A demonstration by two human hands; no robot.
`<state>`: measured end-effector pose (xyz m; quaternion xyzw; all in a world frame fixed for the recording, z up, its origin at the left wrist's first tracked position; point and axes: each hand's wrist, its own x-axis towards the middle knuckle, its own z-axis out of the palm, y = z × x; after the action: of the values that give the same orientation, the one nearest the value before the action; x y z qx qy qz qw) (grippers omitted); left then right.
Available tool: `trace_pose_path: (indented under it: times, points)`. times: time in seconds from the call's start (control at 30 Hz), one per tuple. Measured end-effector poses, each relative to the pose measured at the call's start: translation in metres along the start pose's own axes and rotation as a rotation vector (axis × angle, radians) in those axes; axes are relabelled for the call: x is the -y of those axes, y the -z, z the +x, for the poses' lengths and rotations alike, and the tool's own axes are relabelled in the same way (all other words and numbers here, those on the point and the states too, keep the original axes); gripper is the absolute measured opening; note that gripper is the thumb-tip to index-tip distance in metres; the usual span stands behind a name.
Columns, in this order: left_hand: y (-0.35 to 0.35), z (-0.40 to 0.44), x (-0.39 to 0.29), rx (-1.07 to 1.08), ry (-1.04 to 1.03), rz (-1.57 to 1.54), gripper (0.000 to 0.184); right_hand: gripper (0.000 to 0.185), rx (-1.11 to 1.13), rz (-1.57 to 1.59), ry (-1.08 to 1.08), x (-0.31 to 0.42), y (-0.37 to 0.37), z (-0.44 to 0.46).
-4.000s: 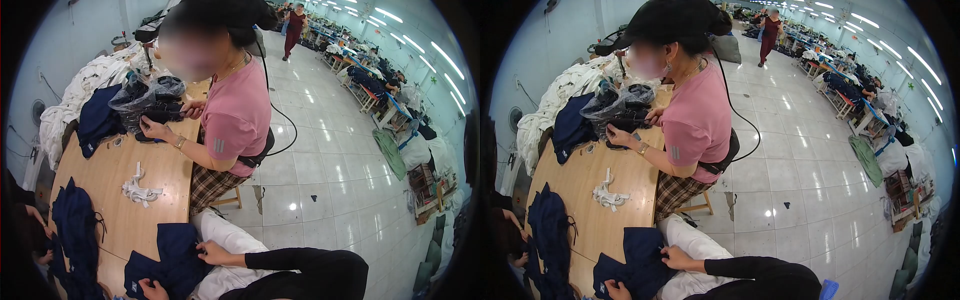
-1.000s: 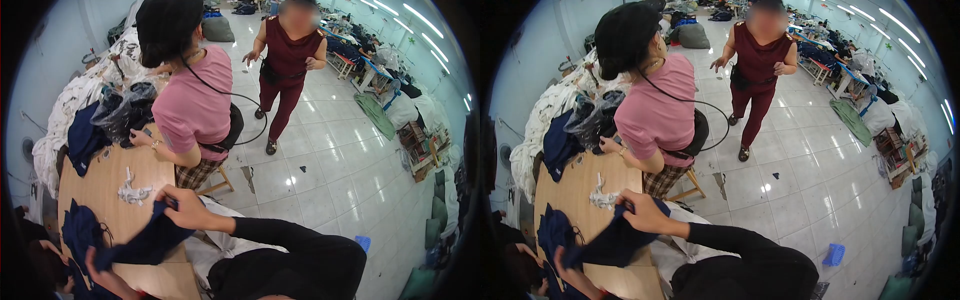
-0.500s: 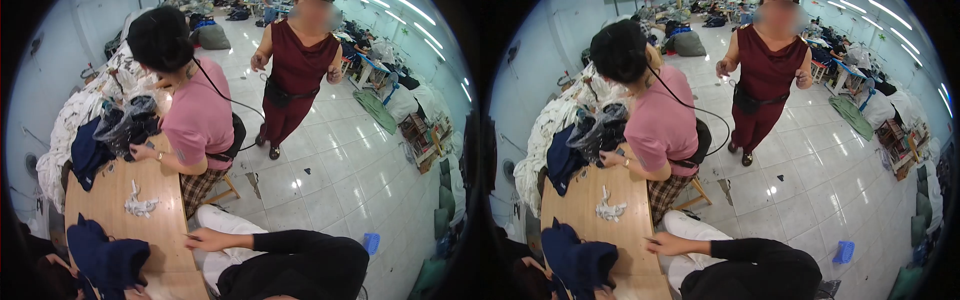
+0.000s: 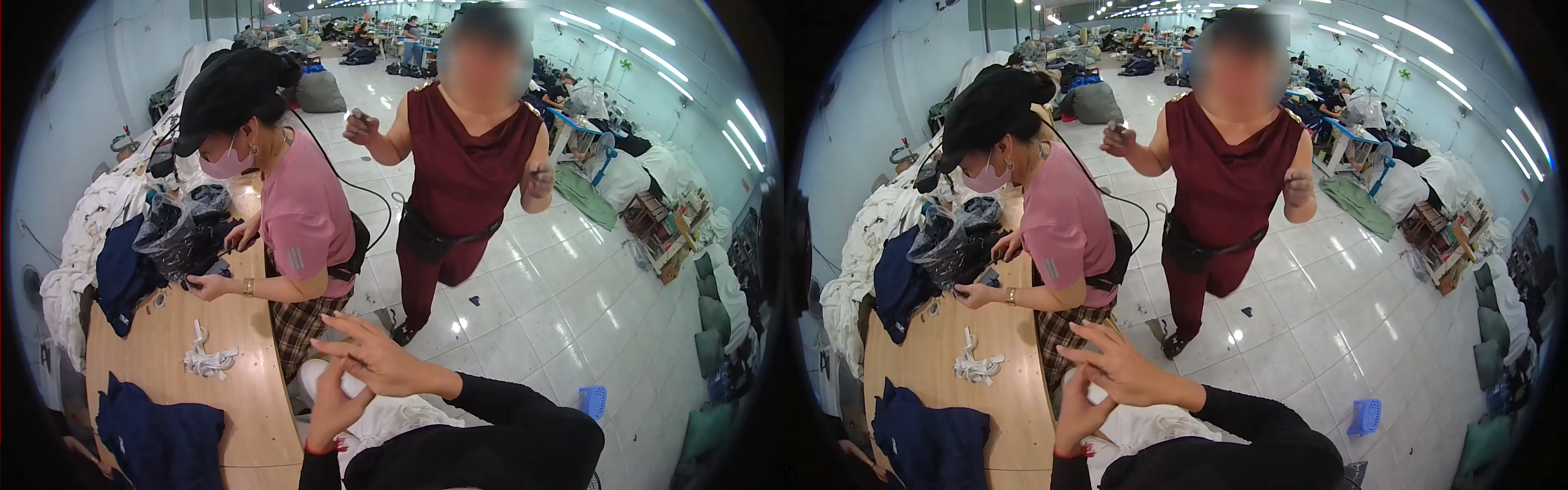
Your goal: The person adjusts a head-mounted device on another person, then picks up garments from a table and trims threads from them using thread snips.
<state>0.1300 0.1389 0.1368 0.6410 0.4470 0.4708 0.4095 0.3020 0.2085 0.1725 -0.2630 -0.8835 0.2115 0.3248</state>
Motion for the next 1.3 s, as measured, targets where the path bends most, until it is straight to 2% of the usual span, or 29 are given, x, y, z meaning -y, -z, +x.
trace_pose_path:
  times: [0.03,0.07,0.17,0.23,0.27,0.3,0.37,0.43,0.5,0.57,0.63,0.7,0.73,0.8,0.83,0.87,0.97,1.07,1.2,1.3]
  points:
    - [-0.012,0.009,0.005,0.064,0.040,-0.168,0.060,0.049,0.038,-0.108,-0.012,0.010,0.006,0.000]
    - [-0.022,0.012,0.006,0.023,0.067,-0.265,0.060,0.052,0.073,-0.217,-0.023,0.014,0.010,0.001]
    - [-0.046,0.009,0.018,-0.078,0.139,-0.508,0.057,0.058,0.150,-0.172,-0.096,0.010,0.015,-0.014]
    - [-0.054,0.005,0.031,-0.122,0.162,-0.602,0.050,0.063,0.114,-0.102,-0.055,0.009,0.033,-0.020]
    - [-0.048,0.000,0.026,-0.070,0.190,-0.757,0.028,0.062,0.103,-0.067,-0.035,0.009,0.057,-0.018]
    - [-0.040,0.004,0.019,-0.098,0.166,-0.696,0.023,0.061,0.094,-0.032,-0.016,0.014,0.086,-0.012]
    - [-0.017,0.015,0.009,-0.155,0.124,-0.582,0.015,0.045,-0.113,-0.135,0.049,0.034,0.151,-0.003]
    - [0.006,0.044,-0.022,-0.224,0.034,-0.745,0.018,0.025,-0.309,-0.370,0.064,0.061,0.212,-0.004]
    - [0.027,0.073,-0.050,-0.300,-0.027,-0.652,0.020,0.016,-0.490,-0.547,-0.070,0.101,0.260,-0.020]
    - [0.048,0.103,-0.096,-0.210,-0.218,-0.524,0.022,0.011,-0.659,-0.615,-0.084,0.118,0.305,-0.038]
    - [0.056,0.140,-0.123,-0.232,-0.470,-0.307,0.020,0.017,-0.878,-0.606,-0.040,0.122,0.341,-0.046]
    - [0.047,0.167,-0.163,-0.234,-0.574,-0.240,0.021,0.026,-0.924,-0.651,0.046,0.117,0.373,-0.046]
    - [0.041,0.179,-0.182,-0.223,-0.629,-0.221,0.022,0.030,-0.941,-0.676,0.090,0.116,0.383,-0.046]
    - [0.015,0.199,-0.224,-0.171,-0.578,-0.372,0.024,0.039,-0.893,-0.716,0.112,0.113,0.395,-0.048]
    - [-0.001,0.208,-0.245,-0.156,-0.459,-0.511,0.026,0.043,-0.864,-0.731,0.126,0.111,0.400,-0.048]
    - [-0.011,0.222,-0.254,-0.096,-0.527,-0.471,0.028,0.049,-0.825,-0.670,0.128,0.109,0.406,-0.051]
    - [-0.033,0.243,-0.283,0.046,-0.719,-0.353,0.037,0.051,-0.735,-0.671,0.175,0.110,0.407,-0.046]
    - [-0.053,0.262,-0.290,0.154,-0.836,-0.349,0.041,0.052,-0.681,-0.778,0.241,0.106,0.409,-0.042]
    - [-0.071,0.285,-0.293,0.236,-0.970,-0.346,0.045,0.050,-0.684,-0.807,0.347,0.096,0.409,-0.030]
    - [-0.073,0.294,-0.294,0.246,-0.978,-0.363,0.045,0.046,-0.709,-0.758,0.409,0.087,0.412,-0.019]
